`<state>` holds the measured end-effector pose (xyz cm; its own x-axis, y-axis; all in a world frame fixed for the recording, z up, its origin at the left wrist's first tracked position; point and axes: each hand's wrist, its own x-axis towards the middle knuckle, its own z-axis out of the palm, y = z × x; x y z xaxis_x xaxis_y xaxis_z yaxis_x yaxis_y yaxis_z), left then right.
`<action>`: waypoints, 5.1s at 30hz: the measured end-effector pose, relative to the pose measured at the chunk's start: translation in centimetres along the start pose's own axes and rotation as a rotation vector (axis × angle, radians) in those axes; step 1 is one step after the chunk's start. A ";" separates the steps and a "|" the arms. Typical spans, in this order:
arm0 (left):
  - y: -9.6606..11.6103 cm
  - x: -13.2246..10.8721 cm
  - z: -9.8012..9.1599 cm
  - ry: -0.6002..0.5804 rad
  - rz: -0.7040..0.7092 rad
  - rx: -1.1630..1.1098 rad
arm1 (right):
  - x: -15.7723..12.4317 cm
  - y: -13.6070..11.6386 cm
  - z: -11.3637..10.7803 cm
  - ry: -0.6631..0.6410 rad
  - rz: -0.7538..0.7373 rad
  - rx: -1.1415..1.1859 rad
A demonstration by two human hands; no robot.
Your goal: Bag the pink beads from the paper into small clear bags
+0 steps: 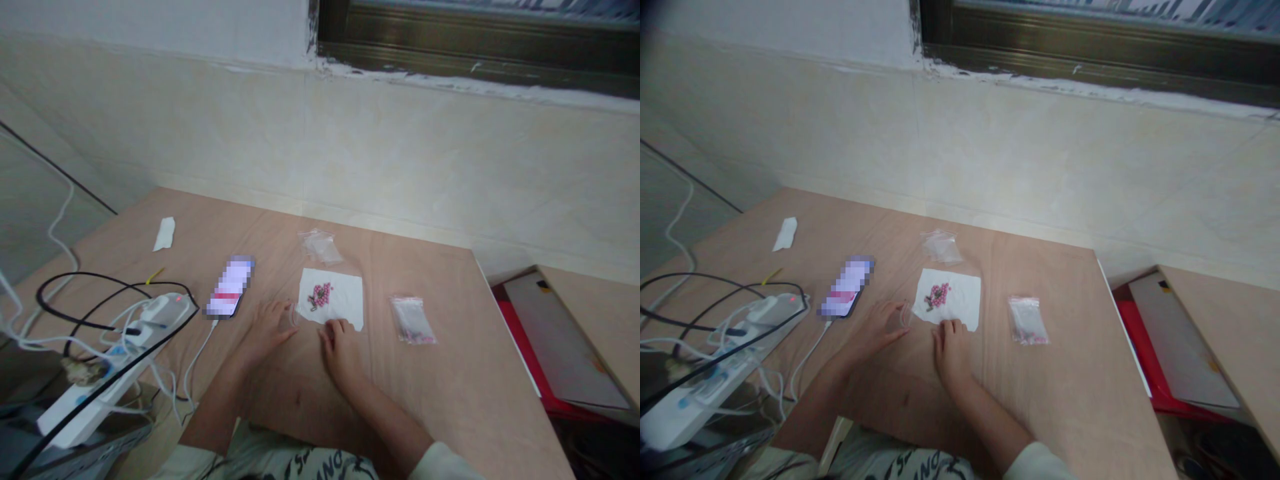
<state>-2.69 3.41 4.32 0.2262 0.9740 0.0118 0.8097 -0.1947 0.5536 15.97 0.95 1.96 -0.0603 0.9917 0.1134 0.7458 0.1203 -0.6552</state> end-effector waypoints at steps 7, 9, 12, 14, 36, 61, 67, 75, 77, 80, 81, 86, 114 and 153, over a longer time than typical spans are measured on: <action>0.2 0.0 -0.2 -0.017 -0.003 -0.009 | -1.7 1.8 -0.1 0.002 -0.030 0.153; 0.2 0.0 -0.2 -0.017 -0.009 -0.019 | -1.9 2.2 -0.3 0.034 -0.004 0.141; 0.4 0.1 -0.3 -0.024 -0.018 -0.030 | -2.3 2.9 -0.6 0.065 0.037 0.085; 0.7 0.2 -0.5 -0.030 -0.030 -0.023 | -2.6 3.2 -0.8 0.051 0.037 0.066; 1.4 3.6 0.5 -0.005 0.006 -0.032 | 7.2 -2.2 -0.2 0.028 0.113 0.478; 0.9 2.1 0.6 -0.006 0.027 -0.010 | 5.2 -2.9 0.5 -0.022 -0.066 0.300; 1.3 2.2 -0.2 0.000 0.015 -0.048 | 6.5 -0.5 -0.2 0.115 0.039 0.227; 1.3 2.8 -0.6 -0.018 -0.022 -0.077 | 9.3 2.2 -0.2 0.031 0.054 0.019; 1.2 2.9 -0.6 -0.004 -0.013 -0.086 | 9.3 2.2 -0.4 0.030 0.048 0.032; 1.3 2.9 -0.5 0.015 -0.006 -0.099 | 8.9 1.4 -1.1 0.079 0.063 0.107; 1.3 3.0 -0.4 0.017 -0.004 -0.106 | 8.6 0.8 -1.4 0.092 0.058 0.153; 1.8 2.9 0.3 0.061 0.022 -0.194 | 6.8 -3.3 -2.4 -0.012 -0.078 0.312; 5.1 3.6 -3.7 0.016 -0.259 -1.019 | 6.7 -3.8 -6.2 -0.166 0.274 0.934; 5.9 4.5 -2.8 -0.025 -0.202 -0.918 | 7.0 -4.9 -4.1 -0.254 0.373 1.173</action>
<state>1.58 6.97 9.96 0.1482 0.9745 -0.1685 0.0931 0.1559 0.9834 14.57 7.16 9.00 -0.1960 0.9389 -0.2831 -0.2853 -0.3308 -0.8995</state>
